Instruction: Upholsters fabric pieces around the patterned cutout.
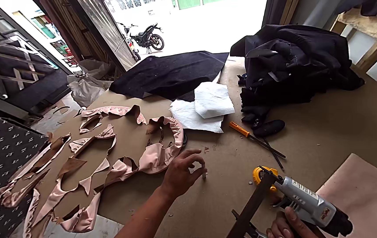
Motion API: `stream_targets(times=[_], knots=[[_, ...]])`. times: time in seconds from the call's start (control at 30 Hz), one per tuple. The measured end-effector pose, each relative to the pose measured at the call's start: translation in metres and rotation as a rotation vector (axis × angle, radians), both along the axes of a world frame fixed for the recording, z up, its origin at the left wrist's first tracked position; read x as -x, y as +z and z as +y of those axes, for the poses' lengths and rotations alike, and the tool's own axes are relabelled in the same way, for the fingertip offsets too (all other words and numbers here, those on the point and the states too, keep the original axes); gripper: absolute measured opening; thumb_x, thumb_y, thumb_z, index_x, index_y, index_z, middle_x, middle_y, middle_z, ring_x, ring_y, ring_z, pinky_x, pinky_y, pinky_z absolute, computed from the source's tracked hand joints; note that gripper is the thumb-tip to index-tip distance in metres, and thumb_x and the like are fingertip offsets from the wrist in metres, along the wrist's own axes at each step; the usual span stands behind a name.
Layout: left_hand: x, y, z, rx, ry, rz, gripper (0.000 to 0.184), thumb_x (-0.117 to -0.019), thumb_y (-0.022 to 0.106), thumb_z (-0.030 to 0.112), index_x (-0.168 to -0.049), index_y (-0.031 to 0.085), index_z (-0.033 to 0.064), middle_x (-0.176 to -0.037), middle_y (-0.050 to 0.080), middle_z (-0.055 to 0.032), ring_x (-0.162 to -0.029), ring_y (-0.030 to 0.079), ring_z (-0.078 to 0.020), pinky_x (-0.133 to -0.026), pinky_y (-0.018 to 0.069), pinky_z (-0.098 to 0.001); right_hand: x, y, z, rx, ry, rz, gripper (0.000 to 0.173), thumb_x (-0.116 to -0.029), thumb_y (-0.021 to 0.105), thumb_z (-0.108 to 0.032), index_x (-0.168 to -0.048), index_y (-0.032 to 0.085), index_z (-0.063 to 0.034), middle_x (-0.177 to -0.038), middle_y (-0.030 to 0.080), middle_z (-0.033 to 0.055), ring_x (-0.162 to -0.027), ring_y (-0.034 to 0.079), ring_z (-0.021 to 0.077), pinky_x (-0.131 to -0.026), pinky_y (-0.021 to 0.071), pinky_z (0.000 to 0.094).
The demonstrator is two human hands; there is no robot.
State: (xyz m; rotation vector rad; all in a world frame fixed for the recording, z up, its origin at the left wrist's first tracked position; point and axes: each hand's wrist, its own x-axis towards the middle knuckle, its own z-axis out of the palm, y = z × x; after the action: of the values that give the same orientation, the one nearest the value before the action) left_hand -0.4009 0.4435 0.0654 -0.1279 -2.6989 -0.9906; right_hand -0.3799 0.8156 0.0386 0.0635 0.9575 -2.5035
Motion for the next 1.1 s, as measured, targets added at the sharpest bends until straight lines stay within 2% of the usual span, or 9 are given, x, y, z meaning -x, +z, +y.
stream_targets(times=[0.1, 0.27, 0.43, 0.53, 0.63, 0.73, 0.93, 1.0, 1.1], knots=[[0.009, 0.0, 0.004, 0.047, -0.003, -0.062, 0.018, -0.0926, 0.075, 0.044, -0.109, 0.074, 0.0362, -0.121, 0.066, 0.0121, -0.098, 0.07, -0.0011, -0.077, 0.0655, -0.0252, 0.0, 0.0, 0.0, -0.006, 0.008, -0.001, 0.031, -0.1084, 0.053, -0.028, -0.128, 0.063, -0.0056, -0.065, 0.058, 0.0021, -0.055, 0.061, 0.0183, -0.068, 0.0617, 0.0497], [0.022, -0.006, 0.009, 0.0, 0.015, -0.055, 0.015, -0.0927, 0.076, 0.04, -0.103, 0.074, 0.0296, -0.101, 0.07, 0.0131, -0.084, 0.07, 0.0004, -0.073, 0.065, -0.0236, 0.0, -0.004, -0.001, 0.014, 0.01, -0.015, 0.029, -0.1081, 0.053, -0.028, -0.125, 0.065, -0.0069, -0.065, 0.059, 0.0024, -0.056, 0.062, 0.0182, -0.068, 0.0617, 0.0491], [0.02, -0.014, 0.005, -0.252, 0.057, -0.094, 0.021, -0.0879, 0.083, 0.032, -0.107, 0.076, 0.0273, -0.104, 0.074, 0.0112, -0.088, 0.075, -0.0074, -0.074, 0.0686, -0.0302, -0.003, -0.006, 0.001, 0.02, 0.002, -0.025, 0.03, -0.1085, 0.053, -0.028, -0.127, 0.064, -0.0062, -0.065, 0.058, 0.0022, -0.056, 0.061, 0.0182, -0.068, 0.0615, 0.0494], [0.023, -0.012, 0.004, -0.236, 0.027, -0.09, 0.016, -0.09, 0.081, 0.03, -0.105, 0.075, 0.0267, -0.102, 0.074, 0.0125, -0.088, 0.074, -0.0062, -0.073, 0.068, -0.0295, -0.006, -0.005, 0.003, 0.022, -0.007, -0.042, 0.031, -0.1084, 0.053, -0.027, -0.128, 0.063, -0.0058, -0.065, 0.058, 0.0027, -0.056, 0.062, 0.0188, -0.069, 0.062, 0.0505], [0.03, -0.006, 0.005, -0.158, 0.003, -0.099, 0.017, -0.0875, 0.084, 0.035, -0.101, 0.074, 0.029, -0.102, 0.073, 0.0149, -0.088, 0.073, -0.0038, -0.07, 0.0679, -0.0291, -0.009, -0.005, 0.004, 0.029, -0.023, -0.059, 0.031, -0.108, 0.054, -0.027, -0.129, 0.063, -0.0055, -0.065, 0.058, 0.003, -0.056, 0.062, 0.0188, -0.068, 0.062, 0.0502], [0.037, -0.005, 0.006, -0.113, 0.007, -0.104, 0.013, -0.0886, 0.082, 0.034, -0.098, 0.075, 0.0294, -0.097, 0.072, 0.0155, -0.083, 0.072, -0.0016, -0.068, 0.0662, -0.0263, -0.009, -0.007, 0.004, 0.037, -0.027, -0.058, 0.032, -0.108, 0.054, -0.027, -0.129, 0.063, -0.0056, -0.065, 0.058, 0.0028, -0.056, 0.062, 0.0189, -0.069, 0.062, 0.0505], [0.046, -0.001, 0.009, -0.046, 0.067, -0.265, 0.023, -0.0837, 0.085, 0.036, -0.099, 0.07, 0.0278, -0.093, 0.072, 0.0163, -0.079, 0.072, -0.0005, -0.072, 0.0659, -0.0273, -0.009, -0.008, 0.006, 0.016, -0.019, -0.063, 0.03, -0.1078, 0.054, -0.029, -0.127, 0.063, -0.0073, -0.064, 0.058, 0.0019, -0.056, 0.062, 0.0186, -0.07, 0.0621, 0.0508], [0.05, 0.003, 0.009, -0.084, 0.052, -0.319, 0.026, -0.0852, 0.084, 0.034, -0.107, 0.07, 0.0287, -0.093, 0.074, 0.0147, -0.078, 0.073, -0.003, -0.073, 0.0664, -0.0293, -0.008, -0.006, 0.007, 0.009, -0.022, -0.066, 0.03, -0.1074, 0.055, -0.029, -0.126, 0.064, -0.0076, -0.064, 0.058, 0.0018, -0.056, 0.062, 0.0184, -0.069, 0.0624, 0.0506], [0.052, 0.028, 0.013, -0.172, 0.027, -0.397, 0.048, -0.0843, 0.086, 0.03, -0.129, 0.069, 0.0351, -0.094, 0.077, 0.0111, -0.076, 0.074, -0.0081, -0.071, 0.0665, -0.0325, -0.003, -0.001, 0.003, -0.013, -0.025, -0.087, 0.03, -0.1074, 0.056, -0.029, -0.125, 0.063, -0.0053, -0.062, 0.056, 0.0027, -0.053, 0.061, 0.0192, -0.067, 0.0625, 0.0509]])
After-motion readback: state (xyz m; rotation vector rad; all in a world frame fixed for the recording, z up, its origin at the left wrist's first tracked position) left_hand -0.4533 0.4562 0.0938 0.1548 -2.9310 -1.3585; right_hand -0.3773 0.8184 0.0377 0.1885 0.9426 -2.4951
